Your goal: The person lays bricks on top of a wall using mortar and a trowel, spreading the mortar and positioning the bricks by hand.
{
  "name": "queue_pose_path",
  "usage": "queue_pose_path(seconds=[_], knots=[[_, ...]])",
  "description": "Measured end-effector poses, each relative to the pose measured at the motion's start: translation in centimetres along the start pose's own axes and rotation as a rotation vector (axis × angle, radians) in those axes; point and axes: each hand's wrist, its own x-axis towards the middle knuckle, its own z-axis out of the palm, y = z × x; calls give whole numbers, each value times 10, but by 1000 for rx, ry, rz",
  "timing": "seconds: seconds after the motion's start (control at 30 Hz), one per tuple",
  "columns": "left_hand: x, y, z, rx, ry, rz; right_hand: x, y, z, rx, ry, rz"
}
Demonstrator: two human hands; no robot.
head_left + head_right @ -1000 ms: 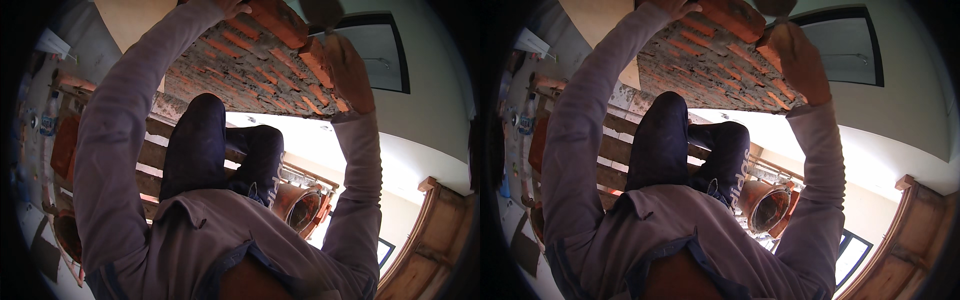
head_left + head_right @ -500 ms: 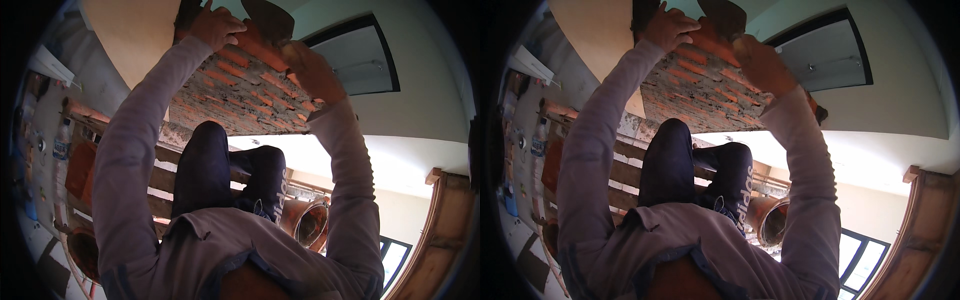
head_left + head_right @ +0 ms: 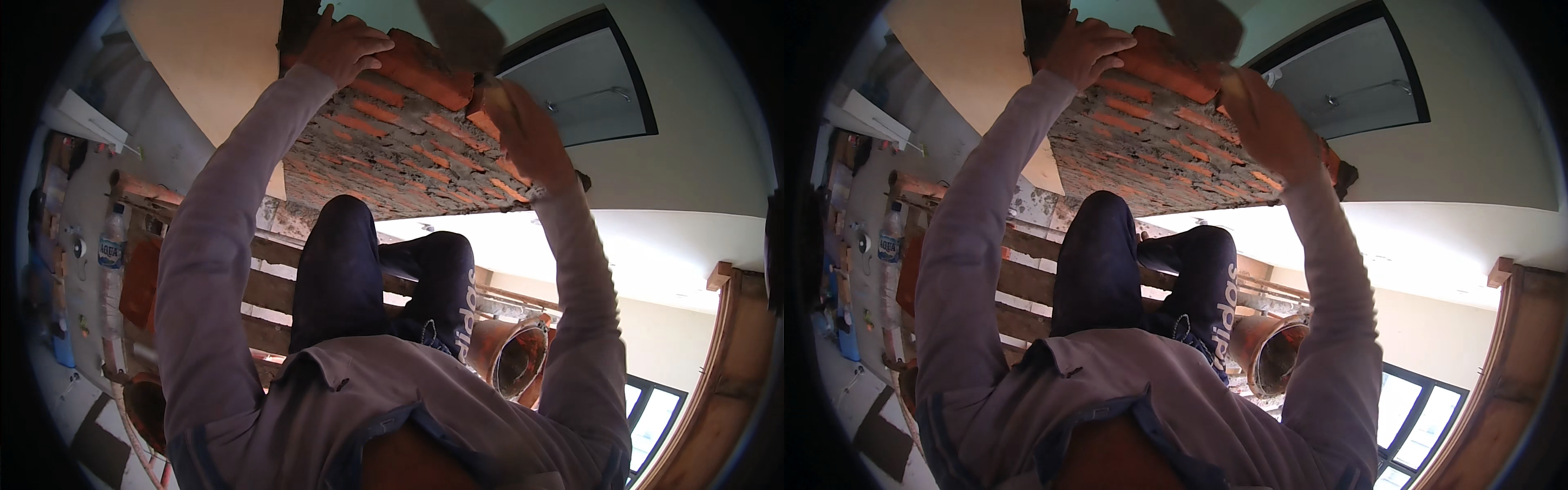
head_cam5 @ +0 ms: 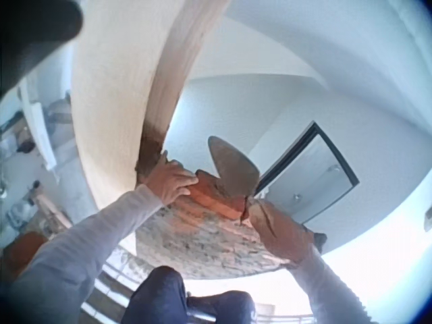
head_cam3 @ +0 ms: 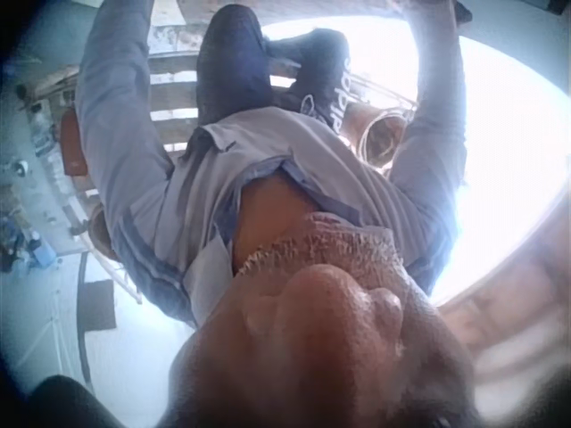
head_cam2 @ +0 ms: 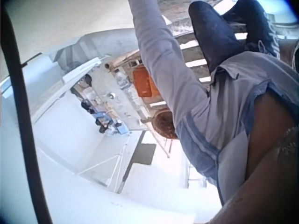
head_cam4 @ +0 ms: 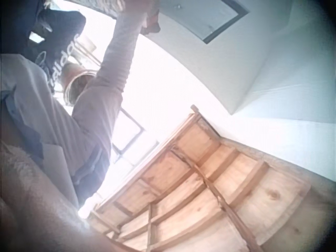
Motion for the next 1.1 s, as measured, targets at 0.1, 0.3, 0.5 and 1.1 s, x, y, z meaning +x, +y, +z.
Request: queue_pose_path(seconds=[0.1,0.3,0.5,1.1], knots=[[8,-5,-5,23,-96,130,-63,45,13,-376,258,-512],[32,41,-18,-81,-149,267,-95,72,106,-151,51,-48],[34,61,-28,112,-416,147,-100,119,110,-216,94,-32],[17,61,-19,-290,-141,41,-182,134,84,-149,89,2]])
